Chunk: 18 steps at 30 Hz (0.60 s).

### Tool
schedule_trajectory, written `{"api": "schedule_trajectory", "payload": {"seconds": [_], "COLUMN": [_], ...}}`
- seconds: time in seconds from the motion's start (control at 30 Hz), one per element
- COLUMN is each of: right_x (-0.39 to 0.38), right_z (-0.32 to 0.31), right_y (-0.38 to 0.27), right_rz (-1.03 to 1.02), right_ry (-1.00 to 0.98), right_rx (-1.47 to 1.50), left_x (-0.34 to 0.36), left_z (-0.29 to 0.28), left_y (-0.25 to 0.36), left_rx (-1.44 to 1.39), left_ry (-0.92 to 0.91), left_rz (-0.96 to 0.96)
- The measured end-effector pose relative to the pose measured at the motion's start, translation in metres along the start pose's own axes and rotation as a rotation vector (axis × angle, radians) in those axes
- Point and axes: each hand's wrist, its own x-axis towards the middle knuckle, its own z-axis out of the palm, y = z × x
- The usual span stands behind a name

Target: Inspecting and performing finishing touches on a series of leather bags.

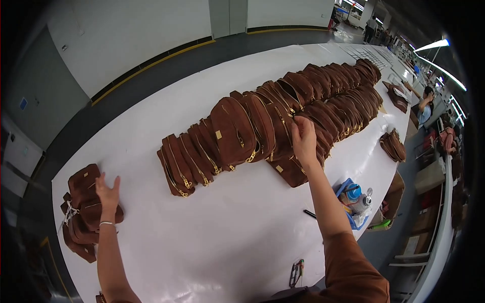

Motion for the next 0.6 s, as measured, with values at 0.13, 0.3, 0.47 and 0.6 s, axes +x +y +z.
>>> {"api": "schedule_trajectory", "payload": {"seconds": [0.13,0.3,0.47,0.6], "right_x": [0.031,0.049,0.069,0.083], "right_z": [0.021,0.039,0.036,0.049], "right_y": [0.059,0.076,0.050,0.071], "right_rz": [0.083,0.518,0.610,0.455], "right_ry": [-0.097,-0.389,-0.602,-0.680], "right_rx": [-0.222,0.146,0.270,0.223], "left_x": [0.011,0.033,0.049,0.065], "left_z": [0.050,0.085,0.108,0.128], "left_y": [0.118,0.204,0.219,0.238], "left_rx": [-0.301,-0.375,-0.628,-0.047], "left_ry": [-0.232,-0.348,-0.634,-0.562], "left_rz": [-0.131,-0.136,-0.452,-0.296]}}
